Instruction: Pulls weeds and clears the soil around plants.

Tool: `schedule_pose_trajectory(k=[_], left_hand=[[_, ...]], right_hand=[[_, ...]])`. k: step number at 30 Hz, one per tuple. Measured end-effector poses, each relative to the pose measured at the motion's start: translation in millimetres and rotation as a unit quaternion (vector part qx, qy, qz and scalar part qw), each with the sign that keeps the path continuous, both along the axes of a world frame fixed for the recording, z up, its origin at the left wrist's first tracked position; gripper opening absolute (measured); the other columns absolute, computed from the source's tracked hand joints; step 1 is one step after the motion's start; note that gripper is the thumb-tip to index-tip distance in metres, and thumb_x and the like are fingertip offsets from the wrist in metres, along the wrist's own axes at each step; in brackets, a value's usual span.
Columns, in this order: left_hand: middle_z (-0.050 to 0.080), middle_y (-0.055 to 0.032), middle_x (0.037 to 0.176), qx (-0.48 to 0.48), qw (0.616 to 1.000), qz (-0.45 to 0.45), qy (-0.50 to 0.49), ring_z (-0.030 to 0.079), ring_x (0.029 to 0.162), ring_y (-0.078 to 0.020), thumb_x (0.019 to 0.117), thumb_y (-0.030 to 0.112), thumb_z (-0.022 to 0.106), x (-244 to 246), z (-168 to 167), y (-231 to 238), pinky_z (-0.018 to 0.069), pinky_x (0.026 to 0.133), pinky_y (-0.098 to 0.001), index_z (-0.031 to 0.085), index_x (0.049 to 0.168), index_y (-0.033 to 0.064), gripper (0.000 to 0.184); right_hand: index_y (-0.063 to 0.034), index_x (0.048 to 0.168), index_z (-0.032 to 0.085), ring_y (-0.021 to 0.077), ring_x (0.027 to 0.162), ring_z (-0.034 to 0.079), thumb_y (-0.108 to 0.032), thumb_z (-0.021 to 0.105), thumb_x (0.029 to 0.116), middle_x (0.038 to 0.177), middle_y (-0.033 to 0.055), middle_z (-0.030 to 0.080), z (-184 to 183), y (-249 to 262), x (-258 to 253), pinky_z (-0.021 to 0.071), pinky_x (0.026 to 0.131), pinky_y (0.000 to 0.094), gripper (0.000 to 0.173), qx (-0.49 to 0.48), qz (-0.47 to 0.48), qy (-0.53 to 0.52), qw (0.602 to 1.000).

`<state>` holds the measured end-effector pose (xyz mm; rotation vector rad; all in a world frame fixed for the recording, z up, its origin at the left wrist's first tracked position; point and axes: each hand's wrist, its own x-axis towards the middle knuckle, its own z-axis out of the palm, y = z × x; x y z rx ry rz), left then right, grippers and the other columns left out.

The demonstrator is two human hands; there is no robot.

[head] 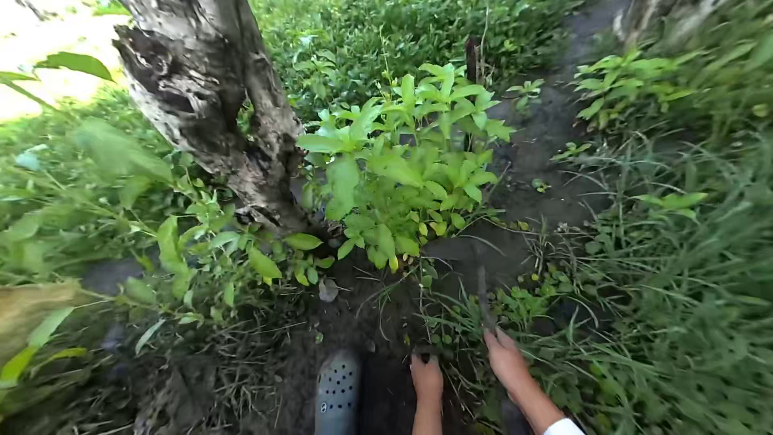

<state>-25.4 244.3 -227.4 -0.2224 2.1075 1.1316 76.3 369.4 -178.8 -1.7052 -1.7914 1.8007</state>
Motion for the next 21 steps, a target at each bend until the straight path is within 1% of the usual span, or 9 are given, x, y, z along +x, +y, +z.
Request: schedule_pose_trajectory(k=[2, 3, 4, 5, 6, 8, 10, 14, 21], left_hand=[[0.054, -0.0294, 0.143, 0.067, 0.996, 0.036, -0.036, 0.060, 0.123, -0.0396, 0.1070, 0.016, 0.056, 4.7, 2.4, -1.4, 0.0510, 0.100, -0.0557, 0.038, 0.153, -0.0005, 0.052], [0.055, -0.0288, 0.141, 0.087, 0.994, 0.044, -0.053, 0.062, 0.117, -0.0374, 0.1091, 0.017, 0.051, 6.3, 5.3, -1.0, 0.0528, 0.095, -0.0531, 0.033, 0.155, 0.0006, 0.052], [0.060, -0.0269, 0.132, 0.099, 0.992, 0.045, -0.066, 0.066, 0.106, -0.0337, 0.1110, 0.017, 0.047, 7.3, 7.8, 0.1, 0.0555, 0.088, -0.0491, 0.034, 0.155, 0.0007, 0.049], [0.066, -0.0220, 0.114, 0.108, 0.991, 0.043, -0.067, 0.067, 0.091, -0.0269, 0.1124, 0.018, 0.043, 9.1, 8.9, 2.6, 0.0560, 0.078, -0.0421, 0.039, 0.150, -0.0006, 0.042], [0.067, -0.0196, 0.106, 0.113, 0.991, 0.041, -0.058, 0.065, 0.085, -0.0236, 0.1129, 0.017, 0.040, 11.2, 10.6, 5.1, 0.0548, 0.076, -0.0390, 0.045, 0.144, -0.0031, 0.038], [0.064, -0.0249, 0.123, 0.101, 0.994, 0.049, -0.013, 0.063, 0.108, -0.0291, 0.1123, 0.013, 0.040, 15.2, 24.8, 10.0, 0.0509, 0.097, -0.0449, 0.052, 0.139, -0.0072, 0.036], [0.066, -0.0269, 0.124, 0.065, 0.994, 0.052, 0.068, 0.064, 0.117, -0.0325, 0.1097, 0.008, 0.044, 20.7, 47.2, 14.4, 0.0483, 0.104, -0.0486, 0.060, 0.129, -0.0095, 0.031], [0.070, -0.0226, 0.110, 0.030, 0.990, 0.011, 0.137, 0.067, 0.105, -0.0292, 0.1073, 0.008, 0.049, -1.3, 99.4, 16.5, 0.0517, 0.096, -0.0477, 0.067, 0.117, -0.0075, 0.025], [0.068, -0.0273, 0.112, -0.063, 0.985, -0.001, 0.164, 0.066, 0.106, -0.0369, 0.1107, 0.018, 0.043, -122.0, 138.9, -5.2, 0.0517, 0.094, -0.0541, 0.066, 0.119, -0.0076, 0.035]], right_hand=[[-0.0029, 0.132, 0.060, 0.0277, 0.078, 0.063, -0.034, 0.038, 0.1121, 0.100, 0.0173, 0.065, -5.0, -3.5, -2.8, 0.0539, 0.072, 0.0488, 0.043, 0.005, 0.009, -0.009, 1.000], [-0.0030, 0.134, 0.060, 0.0295, 0.084, 0.064, -0.034, 0.039, 0.1121, 0.104, 0.0187, 0.066, -6.0, -4.4, -3.6, 0.0538, 0.077, 0.0507, 0.043, 0.009, 0.017, -0.017, 1.000], [-0.0033, 0.136, 0.059, 0.0308, 0.089, 0.065, -0.035, 0.039, 0.1122, 0.107, 0.0196, 0.067, -6.2, -4.6, -4.5, 0.0536, 0.082, 0.0520, 0.044, 0.015, 0.029, -0.026, 0.999], [-0.0027, 0.134, 0.060, 0.0312, 0.091, 0.065, -0.034, 0.039, 0.1121, 0.106, 0.0197, 0.066, -6.8, -4.4, -6.3, 0.0525, 0.084, 0.0523, 0.043, 0.031, 0.042, -0.029, 0.998], [-0.0023, 0.133, 0.061, 0.0328, 0.097, 0.066, -0.033, 0.040, 0.1119, 0.109, 0.0208, 0.068, -4.8, -3.0, -8.8, 0.0514, 0.089, 0.0536, 0.043, 0.044, 0.056, -0.037, 0.997], [-0.0021, 0.133, 0.061, 0.0351, 0.107, 0.066, -0.035, 0.041, 0.1119, 0.114, 0.0220, 0.068, -0.8, 0.6, -16.6, 0.0494, 0.097, 0.0550, 0.044, 0.057, 0.087, -0.059, 0.993], [-0.0010, 0.135, 0.060, 0.0358, 0.113, 0.065, -0.035, 0.039, 0.1122, 0.118, 0.0228, 0.068, 0.7, 4.5, -24.8, 0.0484, 0.101, 0.0547, 0.045, 0.059, 0.112, -0.076, 0.989], [-0.0003, 0.135, 0.059, 0.0373, 0.112, 0.066, -0.033, 0.039, 0.1122, 0.117, 0.0242, 0.068, -4.9, 7.2, -20.5, 0.0491, 0.101, 0.0559, 0.044, 0.080, 0.134, -0.091, 0.984], [0.0036, 0.136, 0.058, 0.0443, 0.114, 0.065, -0.030, 0.040, 0.1120, 0.119, 0.0296, 0.067, -10.6, -3.4, 49.1, 0.0476, 0.101, 0.0621, 0.045, 0.121, 0.120, -0.092, 0.981]])
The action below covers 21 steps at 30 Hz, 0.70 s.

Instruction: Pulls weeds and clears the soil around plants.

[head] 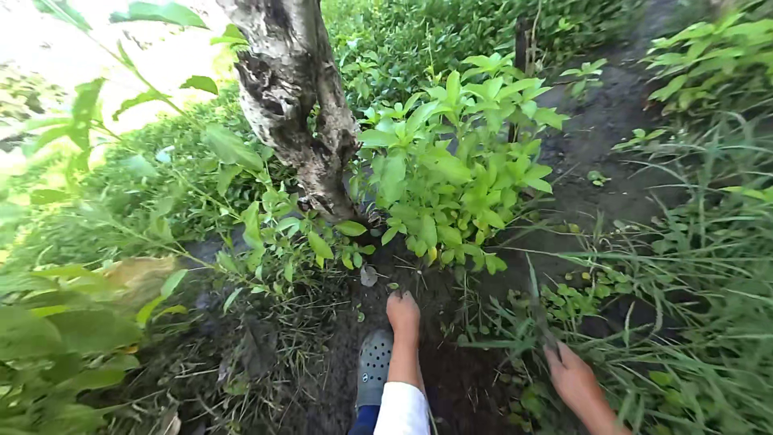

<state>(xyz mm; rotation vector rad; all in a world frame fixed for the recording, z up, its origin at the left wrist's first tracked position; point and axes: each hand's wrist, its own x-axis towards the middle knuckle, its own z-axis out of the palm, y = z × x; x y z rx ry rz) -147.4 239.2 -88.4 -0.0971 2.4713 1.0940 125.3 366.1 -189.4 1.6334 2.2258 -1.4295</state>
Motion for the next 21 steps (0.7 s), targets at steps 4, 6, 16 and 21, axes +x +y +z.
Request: schedule_pose_trajectory(k=[4, 6, 16, 21], left_hand=[[0.067, -0.0290, 0.117, -0.079, 0.995, -0.045, 0.031, 0.065, 0.108, -0.0412, 0.1108, 0.025, 0.044, -65.2, 32.0, -24.4, 0.0501, 0.095, -0.0594, 0.064, 0.125, -0.0053, 0.039], [0.064, -0.0302, 0.125, -0.146, 0.976, -0.157, 0.028, 0.062, 0.118, -0.0444, 0.1109, 0.027, 0.043, -95.9, 58.6, -44.9, 0.0471, 0.101, -0.0636, 0.064, 0.130, -0.0029, 0.041], [0.044, -0.0397, 0.149, -0.524, 0.756, -0.309, 0.240, 0.037, 0.140, -0.0634, 0.0930, 0.014, 0.074, -162.4, 177.2, -149.5, 0.0301, 0.106, -0.0832, 0.054, 0.145, -0.0028, 0.058], [0.065, -0.0229, 0.133, -0.368, 0.667, -0.631, 0.147, 0.062, 0.124, -0.0441, 0.1029, 0.015, 0.057, -24.8, 58.0, -18.9, 0.0492, 0.104, -0.0628, 0.067, 0.132, 0.0058, 0.032]], right_hand=[[0.0089, 0.140, 0.054, 0.0477, 0.120, 0.061, -0.025, 0.041, 0.1110, 0.127, 0.0352, 0.063, 3.1, -19.4, 59.5, 0.0434, 0.106, 0.0640, 0.046, -0.024, -0.038, 0.018, 0.999], [0.0097, 0.138, 0.053, 0.0411, 0.107, 0.064, -0.024, 0.040, 0.1109, 0.118, 0.0329, 0.063, 6.6, -31.8, 79.2, 0.0488, 0.095, 0.0594, 0.045, -0.057, -0.082, 0.044, 0.994], [0.0000, 0.131, 0.057, 0.0241, 0.070, 0.058, -0.031, 0.035, 0.1139, 0.091, 0.0160, 0.059, 45.1, -26.2, 52.2, 0.0517, 0.064, 0.0435, 0.042, -0.168, -0.210, 0.068, 0.961], [-0.0002, 0.145, 0.051, 0.0341, 0.097, 0.066, -0.030, 0.038, 0.1128, 0.117, 0.0247, 0.065, 53.6, -5.6, 10.9, 0.0537, 0.087, 0.0533, 0.046, -0.117, -0.188, 0.077, 0.972]])
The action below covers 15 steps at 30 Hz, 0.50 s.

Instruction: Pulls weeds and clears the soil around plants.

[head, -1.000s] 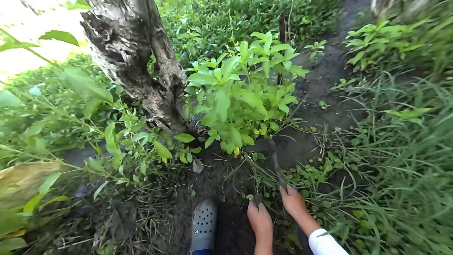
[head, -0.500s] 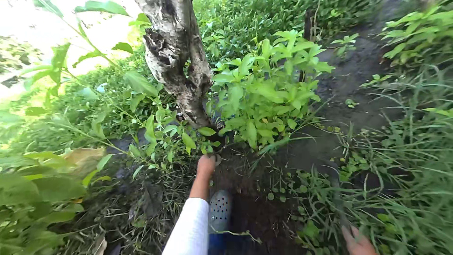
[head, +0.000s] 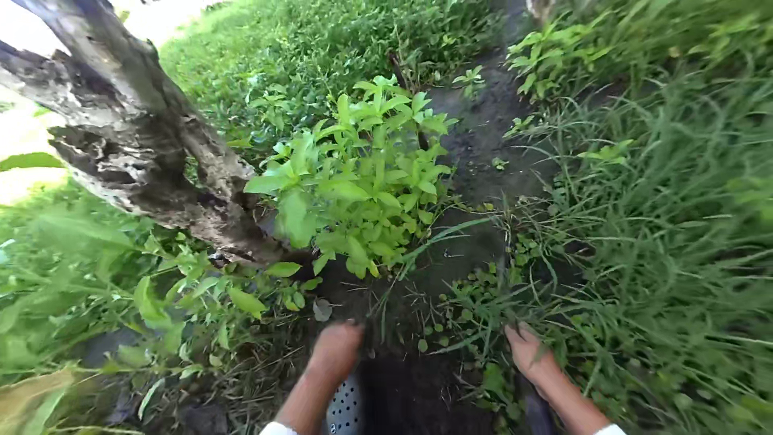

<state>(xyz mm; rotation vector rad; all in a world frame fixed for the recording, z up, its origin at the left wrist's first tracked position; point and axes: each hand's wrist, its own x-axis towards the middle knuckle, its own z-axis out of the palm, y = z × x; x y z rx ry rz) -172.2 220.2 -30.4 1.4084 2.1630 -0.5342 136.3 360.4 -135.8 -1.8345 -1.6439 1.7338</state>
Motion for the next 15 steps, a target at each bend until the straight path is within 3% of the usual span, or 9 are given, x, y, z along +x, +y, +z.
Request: schedule_pose_trajectory(k=[3, 5, 7, 10, 11, 13, 15], left_hand=[[0.060, -0.0210, 0.142, 0.049, 0.988, -0.104, -0.099, 0.058, 0.132, -0.0414, 0.1021, 0.005, 0.054, 63.1, -59.8, 91.4, 0.0484, 0.108, -0.0584, 0.061, 0.139, 0.0055, 0.038], [0.056, -0.0197, 0.148, 0.105, 0.984, -0.061, -0.133, 0.056, 0.135, -0.0396, 0.1002, 0.003, 0.057, 82.1, -89.7, 140.8, 0.0490, 0.109, -0.0568, 0.056, 0.146, 0.0071, 0.046], [0.054, -0.0238, 0.148, 0.168, 0.974, 0.024, -0.150, 0.057, 0.132, -0.0430, 0.0961, 0.004, 0.065, 85.6, -113.4, 176.1, 0.0508, 0.106, -0.0590, 0.053, 0.147, 0.0042, 0.053], [0.049, -0.0272, 0.151, 0.199, 0.973, 0.069, -0.099, 0.053, 0.136, -0.0445, 0.0998, 0.006, 0.060, 69.8, -130.5, 200.3, 0.0479, 0.109, -0.0583, 0.046, 0.150, -0.0008, 0.052], [0.049, -0.0260, 0.153, 0.202, 0.976, 0.047, -0.062, 0.048, 0.141, -0.0425, 0.1025, 0.006, 0.055, 57.4, -141.0, 205.8, 0.0422, 0.116, -0.0560, 0.048, 0.149, -0.0016, 0.048], [0.049, -0.0256, 0.153, 0.205, 0.978, -0.028, 0.016, 0.044, 0.145, -0.0428, 0.1039, 0.004, 0.050, 30.9, -161.9, 209.7, 0.0348, 0.120, -0.0579, 0.049, 0.148, -0.0023, 0.045], [0.053, -0.0271, 0.149, 0.194, 0.977, -0.065, 0.064, 0.047, 0.141, -0.0462, 0.1027, 0.003, 0.052, 11.3, -171.9, 202.6, 0.0343, 0.117, -0.0627, 0.051, 0.147, -0.0038, 0.045]], right_hand=[[-0.0012, 0.147, 0.049, 0.0343, 0.106, 0.066, -0.027, 0.039, 0.1123, 0.126, 0.0247, 0.063, -4.4, 6.2, 5.6, 0.0526, 0.093, 0.0540, 0.045, 0.012, 0.002, -0.005, 1.000], [0.0000, 0.144, 0.052, 0.0301, 0.101, 0.067, -0.024, 0.040, 0.1114, 0.120, 0.0223, 0.065, -12.2, 2.6, 18.5, 0.0544, 0.090, 0.0504, 0.042, 0.026, -0.010, 0.002, 1.000], [-0.0001, 0.140, 0.053, 0.0260, 0.085, 0.063, -0.024, 0.040, 0.1108, 0.104, 0.0180, 0.064, -23.2, -4.1, 30.1, 0.0533, 0.078, 0.0467, 0.040, 0.025, -0.031, 0.005, 0.999], [-0.0002, 0.145, 0.050, 0.0288, 0.086, 0.064, -0.024, 0.042, 0.1104, 0.103, 0.0198, 0.065, -20.9, -9.0, 40.0, 0.0541, 0.080, 0.0491, 0.042, -0.008, -0.040, -0.026, 0.999], [0.0001, 0.146, 0.050, 0.0296, 0.086, 0.065, -0.024, 0.043, 0.1103, 0.103, 0.0206, 0.066, -16.8, -8.5, 40.5, 0.0546, 0.081, 0.0497, 0.043, -0.011, -0.035, -0.034, 0.999], [-0.0016, 0.144, 0.051, 0.0269, 0.077, 0.063, -0.025, 0.042, 0.1102, 0.094, 0.0164, 0.064, -11.9, -5.7, 38.3, 0.0548, 0.072, 0.0474, 0.042, -0.008, -0.021, -0.041, 0.999], [-0.0022, 0.144, 0.053, 0.0250, 0.074, 0.062, -0.027, 0.042, 0.1101, 0.092, 0.0143, 0.064, -7.9, -3.2, 32.4, 0.0546, 0.071, 0.0462, 0.043, -0.006, -0.005, -0.033, 0.999]])
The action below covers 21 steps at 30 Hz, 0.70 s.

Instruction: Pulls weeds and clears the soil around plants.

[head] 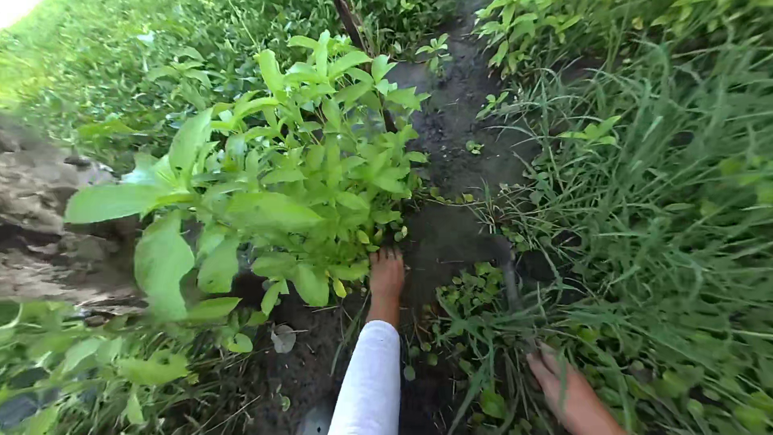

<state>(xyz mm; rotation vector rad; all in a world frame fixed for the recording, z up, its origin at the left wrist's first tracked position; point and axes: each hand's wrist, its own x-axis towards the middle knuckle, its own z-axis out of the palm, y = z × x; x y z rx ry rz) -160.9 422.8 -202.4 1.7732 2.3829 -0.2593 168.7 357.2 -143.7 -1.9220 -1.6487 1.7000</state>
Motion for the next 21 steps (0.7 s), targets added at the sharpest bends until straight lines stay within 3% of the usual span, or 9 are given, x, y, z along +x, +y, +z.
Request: schedule_pose_trajectory(k=[2, 4, 6, 9, 12, 15, 17, 21], left_hand=[[0.055, -0.0294, 0.143, -0.022, 0.999, 0.036, 0.012, 0.049, 0.137, -0.0489, 0.1001, 0.001, 0.057, -9.4, 3.0, -7.7, 0.0374, 0.115, -0.0619, 0.055, 0.142, -0.0049, 0.042], [0.056, -0.0308, 0.141, -0.054, 0.995, 0.082, 0.019, 0.048, 0.136, -0.0491, 0.1009, 0.003, 0.056, -13.9, 4.0, -7.3, 0.0392, 0.115, -0.0592, 0.057, 0.137, -0.0071, 0.038], [0.059, -0.0302, 0.137, -0.084, 0.990, 0.110, 0.040, 0.051, 0.134, -0.0472, 0.1035, 0.004, 0.051, -13.3, 0.5, -2.8, 0.0382, 0.115, -0.0569, 0.056, 0.137, -0.0078, 0.036], [0.068, -0.0285, 0.122, -0.091, 0.984, 0.144, 0.059, 0.062, 0.123, -0.0448, 0.1058, 0.006, 0.047, -5.7, -1.7, -4.4, 0.0392, 0.114, -0.0572, 0.056, 0.136, -0.0068, 0.034], [0.071, -0.0253, 0.106, -0.094, 0.986, 0.119, 0.064, 0.068, 0.103, -0.0437, 0.1055, 0.007, 0.048, -2.8, 0.1, -14.7, 0.0440, 0.106, -0.0615, 0.057, 0.132, -0.0061, 0.031], [0.072, -0.0252, 0.106, -0.109, 0.985, 0.124, 0.050, 0.070, 0.100, -0.0441, 0.1049, 0.014, 0.053, -3.5, 5.9, -18.9, 0.0534, 0.089, -0.0605, 0.061, 0.130, -0.0035, 0.031], [0.071, -0.0258, 0.105, -0.111, 0.983, 0.140, 0.029, 0.070, 0.099, -0.0441, 0.1027, 0.012, 0.057, -2.3, 11.7, -19.7, 0.0561, 0.083, -0.0595, 0.063, 0.127, -0.0031, 0.029], [0.071, -0.0264, 0.112, -0.156, 0.974, 0.167, 0.005, 0.070, 0.106, -0.0447, 0.1045, 0.011, 0.052, 0.7, 20.8, -12.3, 0.0562, 0.086, -0.0596, 0.066, 0.122, -0.0022, 0.026]], right_hand=[[-0.0017, 0.142, 0.053, 0.0257, 0.077, 0.064, -0.028, 0.042, 0.1100, 0.094, 0.0150, 0.065, 3.3, 2.4, -12.5, 0.0547, 0.073, 0.0472, 0.043, 0.012, 0.018, 0.011, 1.000], [0.0003, 0.143, 0.052, 0.0299, 0.095, 0.068, -0.025, 0.041, 0.1100, 0.112, 0.0206, 0.067, 11.2, 8.6, -31.8, 0.0549, 0.088, 0.0502, 0.043, 0.022, 0.052, 0.015, 0.998], [0.0012, 0.145, 0.051, 0.0341, 0.110, 0.067, -0.024, 0.042, 0.1099, 0.120, 0.0239, 0.067, 17.5, 18.5, -55.4, 0.0516, 0.100, 0.0526, 0.044, 0.027, 0.096, 0.003, 0.995], [0.0002, 0.138, 0.053, 0.0348, 0.108, 0.067, -0.026, 0.040, 0.1118, 0.113, 0.0220, 0.067, 25.4, 30.9, -92.0, 0.0519, 0.097, 0.0526, 0.039, 0.022, 0.136, -0.035, 0.990], [-0.0001, 0.134, 0.051, 0.0326, 0.101, 0.068, -0.025, 0.038, 0.1122, 0.105, 0.0190, 0.066, 20.8, 27.5, -117.3, 0.0542, 0.092, 0.0494, 0.036, 0.038, 0.121, -0.041, 0.991], [0.0028, 0.139, 0.048, 0.0341, 0.110, 0.067, -0.024, 0.036, 0.1128, 0.114, 0.0224, 0.066, 12.7, 21.4, -126.1, 0.0524, 0.098, 0.0488, 0.039, -0.007, 0.146, -0.042, 0.988], [0.0027, 0.134, 0.051, 0.0334, 0.106, 0.067, -0.024, 0.037, 0.1128, 0.110, 0.0216, 0.065, 15.8, 21.5, -125.6, 0.0523, 0.095, 0.0487, 0.037, 0.000, 0.129, -0.038, 0.991], [0.0029, 0.136, 0.048, 0.0321, 0.099, 0.068, -0.023, 0.037, 0.1124, 0.104, 0.0202, 0.065, 9.8, 13.8, -125.5, 0.0546, 0.091, 0.0478, 0.037, 0.042, 0.094, -0.035, 0.994]])
